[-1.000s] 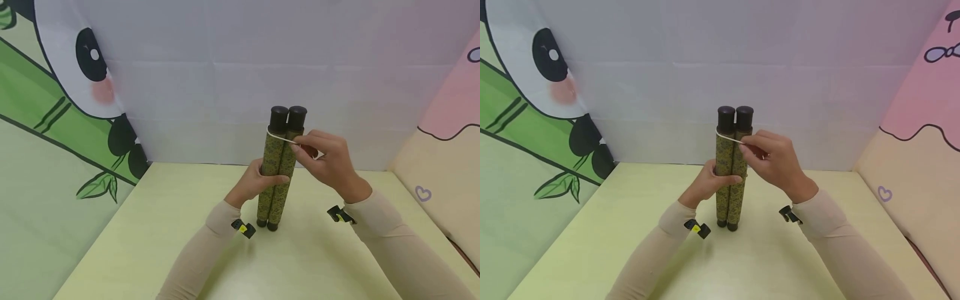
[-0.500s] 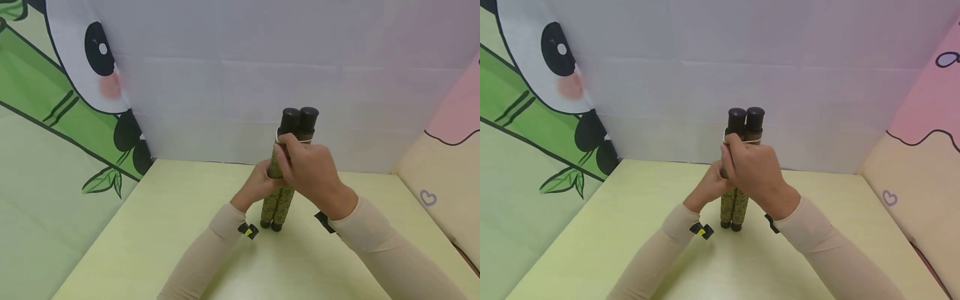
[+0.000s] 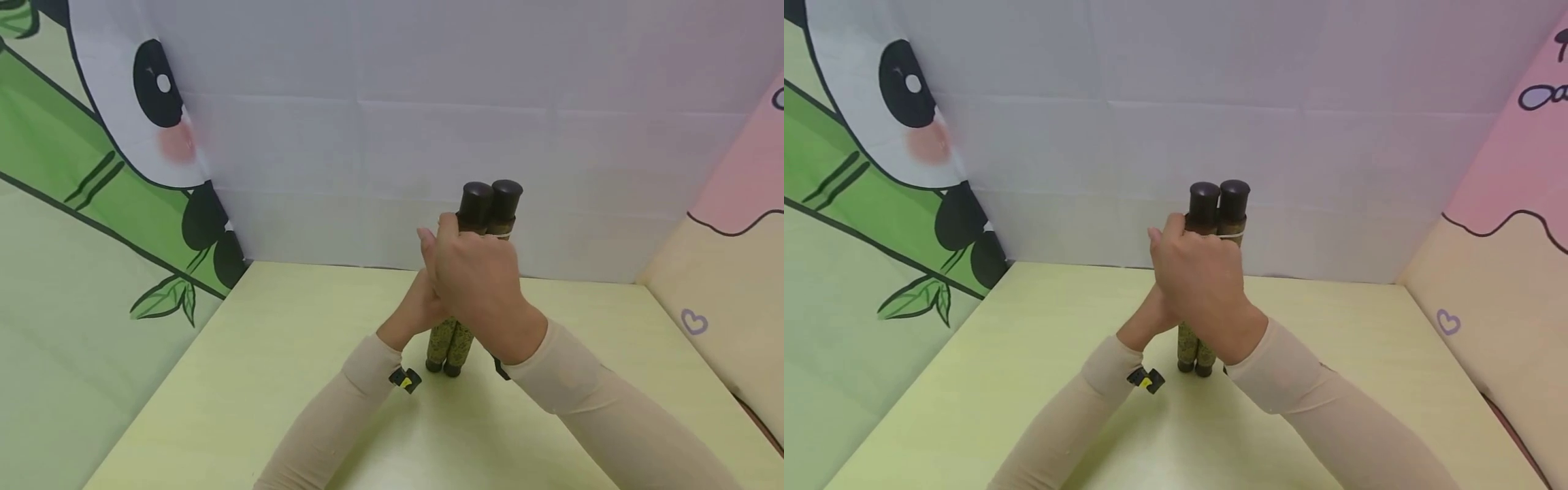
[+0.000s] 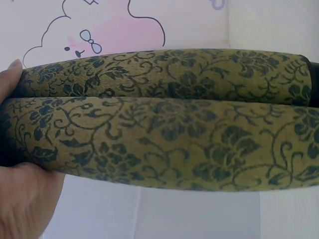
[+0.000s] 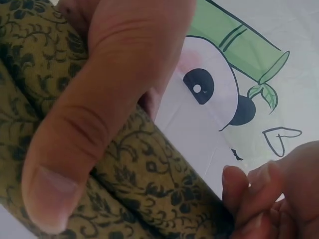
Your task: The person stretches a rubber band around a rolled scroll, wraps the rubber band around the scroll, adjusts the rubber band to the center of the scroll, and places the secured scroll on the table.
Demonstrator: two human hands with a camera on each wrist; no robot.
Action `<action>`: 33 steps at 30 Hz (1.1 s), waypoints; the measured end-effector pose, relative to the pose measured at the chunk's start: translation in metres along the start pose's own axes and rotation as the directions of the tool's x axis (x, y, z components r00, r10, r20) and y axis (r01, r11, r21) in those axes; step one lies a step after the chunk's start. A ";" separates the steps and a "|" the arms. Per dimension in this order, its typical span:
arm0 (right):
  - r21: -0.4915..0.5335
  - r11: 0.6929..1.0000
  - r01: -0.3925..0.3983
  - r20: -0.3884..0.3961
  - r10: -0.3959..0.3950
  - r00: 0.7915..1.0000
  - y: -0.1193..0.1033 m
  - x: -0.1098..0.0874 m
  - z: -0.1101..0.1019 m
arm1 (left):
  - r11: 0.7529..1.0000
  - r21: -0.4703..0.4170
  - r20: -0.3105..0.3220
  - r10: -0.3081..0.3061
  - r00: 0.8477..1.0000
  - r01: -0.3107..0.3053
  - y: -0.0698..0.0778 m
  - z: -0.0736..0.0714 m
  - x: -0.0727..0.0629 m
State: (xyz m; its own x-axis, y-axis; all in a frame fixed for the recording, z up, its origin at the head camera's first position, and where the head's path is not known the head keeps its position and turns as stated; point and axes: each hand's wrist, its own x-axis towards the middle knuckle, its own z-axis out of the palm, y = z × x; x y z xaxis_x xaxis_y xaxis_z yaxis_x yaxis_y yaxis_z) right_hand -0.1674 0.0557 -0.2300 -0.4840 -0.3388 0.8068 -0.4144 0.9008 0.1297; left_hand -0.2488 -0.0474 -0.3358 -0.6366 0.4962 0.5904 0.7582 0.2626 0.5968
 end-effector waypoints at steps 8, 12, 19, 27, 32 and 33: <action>-0.018 1.000 0.010 0.003 -0.010 1.000 -0.002 -0.001 0.003 | 0.998 0.017 0.006 -0.061 0.998 0.061 0.003 -0.003 0.000; 0.054 0.996 0.074 -0.048 -0.071 0.996 0.008 -0.005 0.007 | 0.986 -0.144 0.023 -0.081 0.996 0.084 0.001 -0.003 -0.002; 0.178 0.960 0.218 -0.206 -0.180 0.962 0.028 -0.012 0.005 | 0.912 -0.385 0.077 -0.123 0.989 0.144 -0.002 0.000 -0.008; 0.132 0.929 0.346 -0.257 -0.305 0.917 0.038 -0.011 -0.014 | 0.825 -0.516 0.153 -0.175 0.973 0.230 -0.001 -0.004 -0.009; 0.092 0.915 0.394 -0.263 -0.359 0.896 0.044 -0.012 -0.020 | 0.788 -0.570 0.151 -0.177 0.973 0.232 -0.002 -0.007 -0.010; 0.089 0.914 0.395 -0.267 -0.360 0.894 0.045 -0.012 -0.019 | 0.785 -0.573 0.153 -0.178 0.972 0.234 -0.002 -0.007 -0.010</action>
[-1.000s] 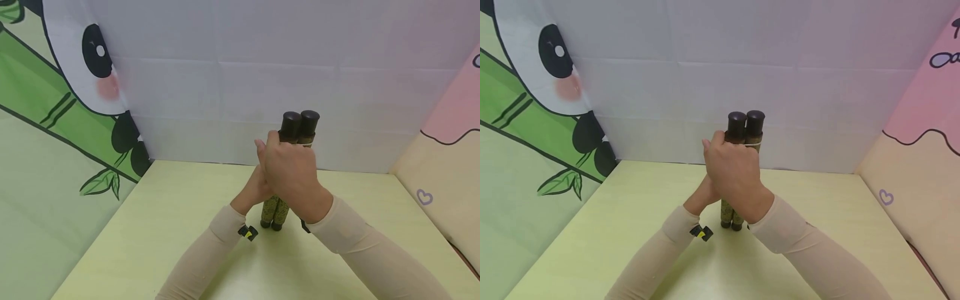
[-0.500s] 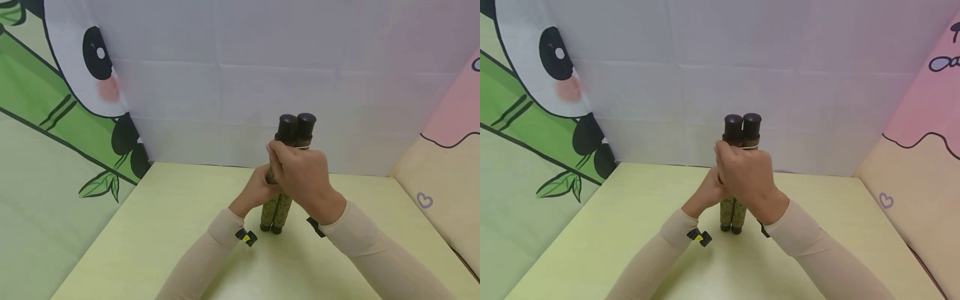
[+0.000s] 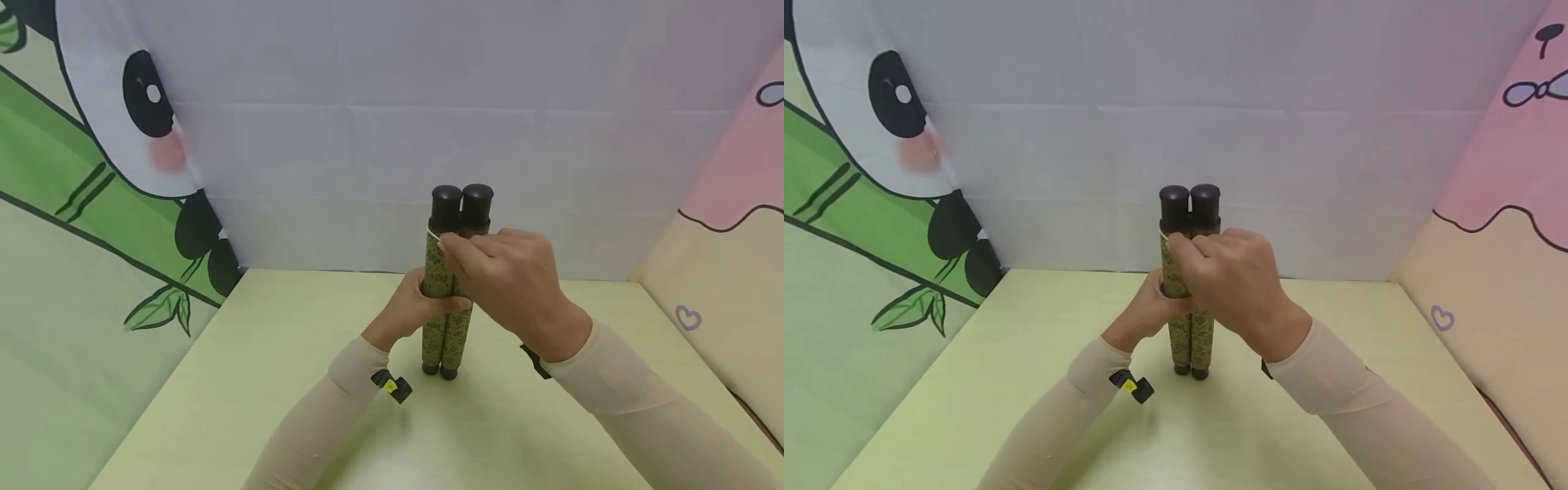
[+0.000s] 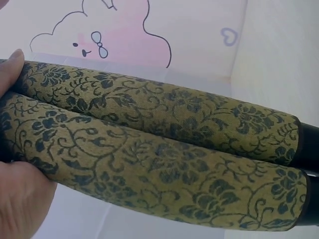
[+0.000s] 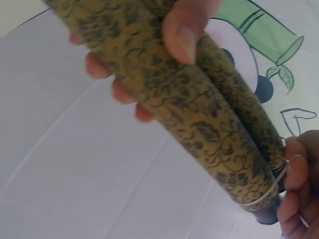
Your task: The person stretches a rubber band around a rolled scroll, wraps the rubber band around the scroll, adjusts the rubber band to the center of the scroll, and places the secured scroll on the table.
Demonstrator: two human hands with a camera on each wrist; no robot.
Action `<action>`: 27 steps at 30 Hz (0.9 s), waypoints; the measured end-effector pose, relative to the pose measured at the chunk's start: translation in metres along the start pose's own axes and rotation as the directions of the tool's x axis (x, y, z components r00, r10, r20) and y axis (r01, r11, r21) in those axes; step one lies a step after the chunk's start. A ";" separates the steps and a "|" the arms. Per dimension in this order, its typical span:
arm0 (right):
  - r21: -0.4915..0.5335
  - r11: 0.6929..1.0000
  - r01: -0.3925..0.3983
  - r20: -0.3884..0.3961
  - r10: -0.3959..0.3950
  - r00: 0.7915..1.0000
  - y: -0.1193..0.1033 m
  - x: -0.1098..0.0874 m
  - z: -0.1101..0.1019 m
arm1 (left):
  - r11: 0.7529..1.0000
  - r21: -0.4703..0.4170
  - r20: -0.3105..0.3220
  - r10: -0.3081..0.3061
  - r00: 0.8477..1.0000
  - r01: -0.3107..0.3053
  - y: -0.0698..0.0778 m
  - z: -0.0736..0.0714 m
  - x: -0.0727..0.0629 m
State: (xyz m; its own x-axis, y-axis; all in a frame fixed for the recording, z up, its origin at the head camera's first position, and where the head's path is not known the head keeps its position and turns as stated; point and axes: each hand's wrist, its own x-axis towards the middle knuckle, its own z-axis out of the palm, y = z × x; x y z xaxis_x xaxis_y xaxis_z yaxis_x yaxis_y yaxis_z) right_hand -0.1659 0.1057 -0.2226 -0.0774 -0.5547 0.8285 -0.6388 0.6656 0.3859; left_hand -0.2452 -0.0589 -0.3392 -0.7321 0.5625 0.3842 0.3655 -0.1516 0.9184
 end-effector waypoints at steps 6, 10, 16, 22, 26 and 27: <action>0.044 0.999 0.000 -0.061 0.003 0.998 0.013 -0.010 0.010 | 0.999 -0.022 -0.007 -0.030 1.000 0.030 -0.003 0.000 0.004; 0.076 0.997 -0.003 -0.093 0.010 0.996 0.020 -0.014 0.014 | 0.999 -0.030 -0.009 -0.042 0.999 0.042 -0.004 0.000 0.007; 0.197 0.973 -0.123 -0.174 0.158 0.972 0.027 -0.026 0.021 | 0.998 -0.032 -0.024 -0.050 0.998 0.049 -0.003 0.001 0.009; 0.610 0.656 -0.444 -0.065 0.601 0.797 0.032 -0.039 0.026 | 0.997 -0.017 -0.038 -0.070 0.997 0.069 0.000 0.003 0.009; 0.709 0.365 -0.603 0.255 0.665 0.702 0.029 -0.040 0.032 | 0.993 0.007 -0.075 -0.119 0.990 0.120 0.000 0.003 0.011; 0.709 0.325 -0.625 0.303 0.660 0.687 0.028 -0.040 0.034 | 0.991 0.012 -0.078 -0.131 0.988 0.133 0.000 0.002 0.011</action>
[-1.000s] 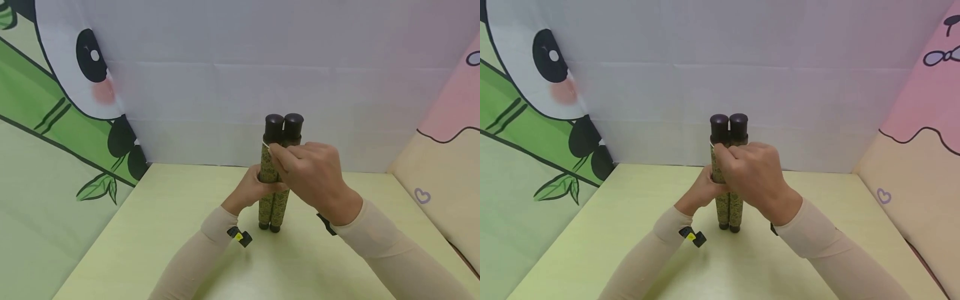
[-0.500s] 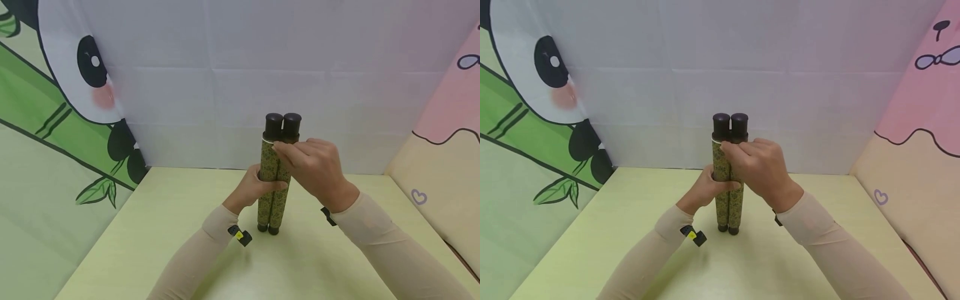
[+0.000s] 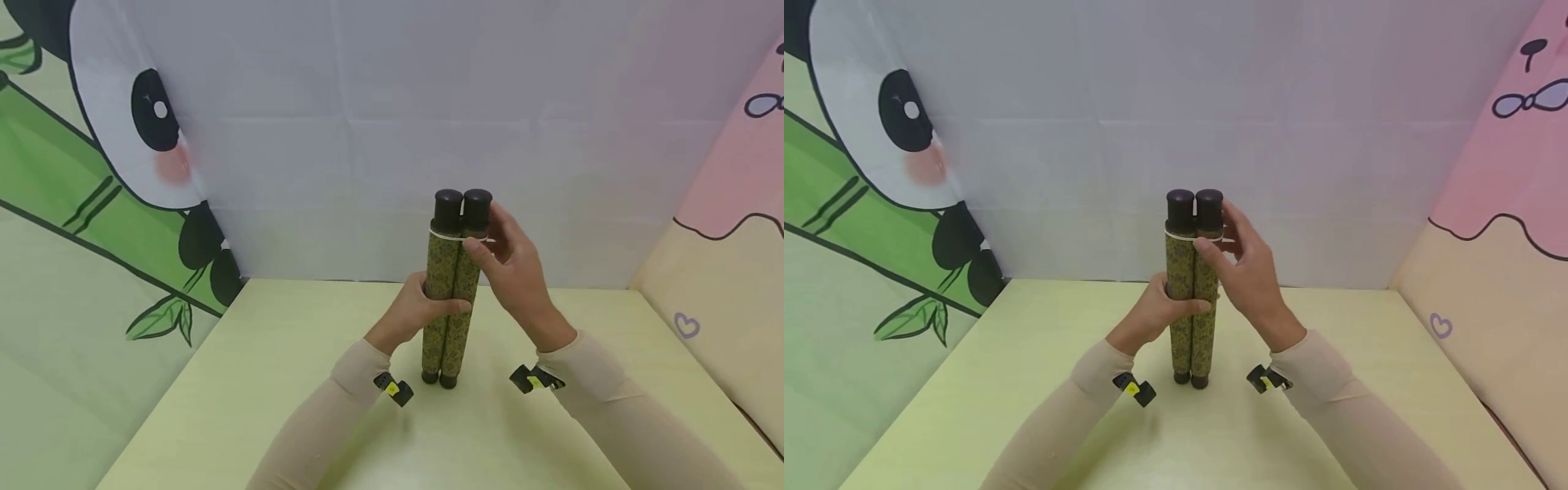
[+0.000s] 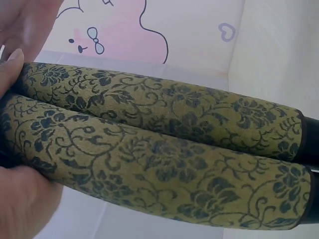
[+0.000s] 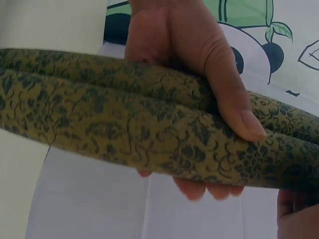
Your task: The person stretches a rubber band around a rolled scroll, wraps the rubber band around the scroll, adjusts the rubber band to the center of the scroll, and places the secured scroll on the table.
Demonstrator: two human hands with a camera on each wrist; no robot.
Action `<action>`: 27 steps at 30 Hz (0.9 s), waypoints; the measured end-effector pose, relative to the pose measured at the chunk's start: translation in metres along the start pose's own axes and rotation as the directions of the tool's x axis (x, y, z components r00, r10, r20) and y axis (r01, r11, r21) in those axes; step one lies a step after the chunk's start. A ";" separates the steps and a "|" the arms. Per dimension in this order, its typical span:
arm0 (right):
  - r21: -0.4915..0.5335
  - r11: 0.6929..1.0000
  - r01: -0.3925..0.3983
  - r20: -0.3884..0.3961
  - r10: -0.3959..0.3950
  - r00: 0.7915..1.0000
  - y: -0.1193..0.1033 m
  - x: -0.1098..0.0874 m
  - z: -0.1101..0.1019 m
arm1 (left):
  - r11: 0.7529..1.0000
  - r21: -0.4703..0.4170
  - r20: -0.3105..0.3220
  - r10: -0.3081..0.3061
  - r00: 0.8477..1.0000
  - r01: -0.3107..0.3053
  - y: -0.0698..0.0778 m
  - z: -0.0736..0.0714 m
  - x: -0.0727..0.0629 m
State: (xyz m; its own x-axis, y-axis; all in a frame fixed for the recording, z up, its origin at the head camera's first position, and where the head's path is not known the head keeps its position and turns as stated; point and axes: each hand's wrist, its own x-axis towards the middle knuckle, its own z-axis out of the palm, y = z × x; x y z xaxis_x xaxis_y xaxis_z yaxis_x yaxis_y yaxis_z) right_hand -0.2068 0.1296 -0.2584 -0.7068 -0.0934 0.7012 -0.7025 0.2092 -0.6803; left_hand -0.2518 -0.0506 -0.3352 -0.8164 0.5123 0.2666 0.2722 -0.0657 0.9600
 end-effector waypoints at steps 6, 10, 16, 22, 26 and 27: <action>0.075 0.993 -0.094 0.004 0.094 0.996 0.006 0.000 0.010 | 0.997 0.074 0.044 0.007 0.999 -0.010 0.006 -0.005 -0.005; 0.136 0.985 -0.103 -0.003 0.104 0.995 0.008 0.002 0.014 | 0.987 0.032 0.007 0.156 0.988 -0.156 0.025 -0.009 -0.006; 0.152 0.985 -0.087 -0.020 0.091 0.996 0.008 0.004 0.019 | 0.910 0.034 -0.209 0.412 0.887 -0.414 0.054 0.002 0.007; 0.188 0.982 -0.036 -0.068 0.049 0.996 0.015 0.004 0.023 | 0.858 0.009 -0.338 0.485 0.806 -0.513 0.053 0.013 0.019; 0.216 0.976 -0.002 -0.130 0.031 0.991 0.026 0.005 0.025 | 0.848 0.000 -0.332 0.500 0.800 -0.530 0.048 0.015 0.027; 0.225 0.974 0.003 -0.145 0.031 0.989 0.028 0.005 0.026 | 0.849 -0.005 -0.329 0.498 0.802 -0.529 0.046 0.015 0.028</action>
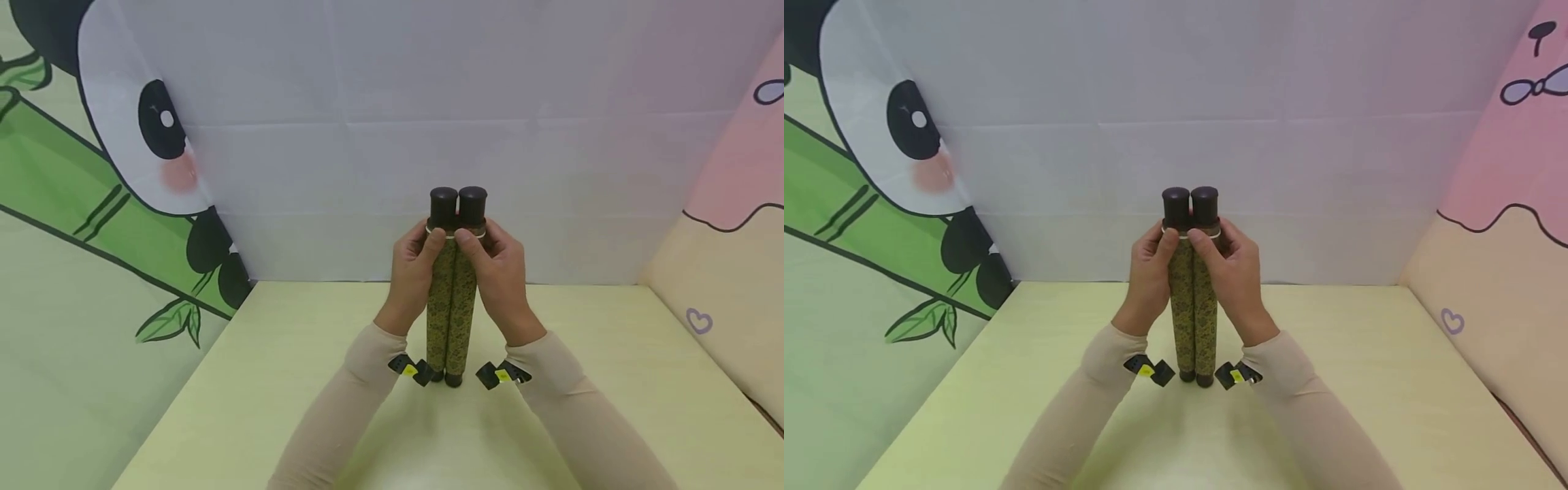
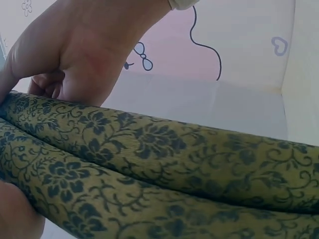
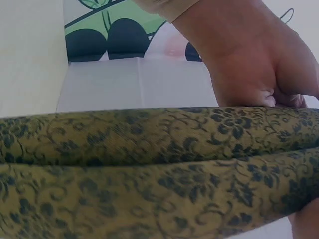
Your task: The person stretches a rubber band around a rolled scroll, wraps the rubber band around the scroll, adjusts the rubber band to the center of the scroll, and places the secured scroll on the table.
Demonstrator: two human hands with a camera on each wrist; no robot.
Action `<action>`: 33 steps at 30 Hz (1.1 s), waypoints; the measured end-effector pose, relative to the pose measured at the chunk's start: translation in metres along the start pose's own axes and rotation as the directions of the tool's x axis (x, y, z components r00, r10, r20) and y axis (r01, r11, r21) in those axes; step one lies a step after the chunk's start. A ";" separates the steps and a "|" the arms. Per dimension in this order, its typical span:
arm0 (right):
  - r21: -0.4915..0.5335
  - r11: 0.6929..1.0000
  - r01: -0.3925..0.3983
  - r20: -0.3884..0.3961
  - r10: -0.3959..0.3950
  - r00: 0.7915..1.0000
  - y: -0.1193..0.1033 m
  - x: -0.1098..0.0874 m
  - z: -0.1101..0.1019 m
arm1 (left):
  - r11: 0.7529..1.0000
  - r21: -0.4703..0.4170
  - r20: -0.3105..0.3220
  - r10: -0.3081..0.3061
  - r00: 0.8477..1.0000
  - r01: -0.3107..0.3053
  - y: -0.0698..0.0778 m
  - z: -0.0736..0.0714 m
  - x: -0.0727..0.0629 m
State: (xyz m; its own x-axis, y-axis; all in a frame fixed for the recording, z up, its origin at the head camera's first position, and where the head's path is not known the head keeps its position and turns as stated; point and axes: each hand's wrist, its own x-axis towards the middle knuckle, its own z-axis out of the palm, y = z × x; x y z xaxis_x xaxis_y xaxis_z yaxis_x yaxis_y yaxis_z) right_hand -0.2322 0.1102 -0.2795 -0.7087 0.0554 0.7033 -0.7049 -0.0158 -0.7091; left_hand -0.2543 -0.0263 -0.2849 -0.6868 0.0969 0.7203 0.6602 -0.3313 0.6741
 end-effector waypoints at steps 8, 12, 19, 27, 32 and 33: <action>0.098 0.994 0.056 -0.003 -0.056 0.998 0.023 0.004 0.003 | 1.000 -0.005 -0.034 0.005 0.999 -0.005 -0.014 -0.004 -0.001; 0.157 0.986 0.057 -0.003 -0.058 0.998 0.033 0.006 0.000 | 1.000 0.010 -0.020 0.016 1.000 -0.016 -0.018 -0.004 -0.001; 0.185 0.979 0.084 -0.003 -0.085 0.996 0.035 0.012 -0.005 | 0.999 0.030 -0.022 0.035 0.999 -0.034 -0.021 0.001 0.002; 0.193 0.979 0.062 -0.020 -0.059 0.998 0.044 0.015 -0.007 | 0.998 0.042 -0.051 0.048 0.998 -0.046 -0.030 0.003 0.006; 0.187 0.982 0.008 -0.018 -0.004 1.000 0.055 0.011 -0.009 | 1.000 0.021 -0.087 0.003 0.996 -0.001 -0.041 0.002 0.001; 0.191 0.982 0.005 -0.016 -0.002 1.000 0.056 0.010 -0.009 | 1.000 0.025 -0.095 -0.002 0.995 0.004 -0.042 0.002 0.000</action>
State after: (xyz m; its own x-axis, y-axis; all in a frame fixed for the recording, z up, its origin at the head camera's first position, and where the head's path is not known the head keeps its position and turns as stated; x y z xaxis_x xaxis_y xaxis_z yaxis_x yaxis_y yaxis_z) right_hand -0.2787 0.1193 -0.3126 -0.7070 0.0717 0.7036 -0.7007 -0.2056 -0.6832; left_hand -0.2810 -0.0103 -0.3133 -0.7137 0.0081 0.7004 0.6648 -0.3071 0.6810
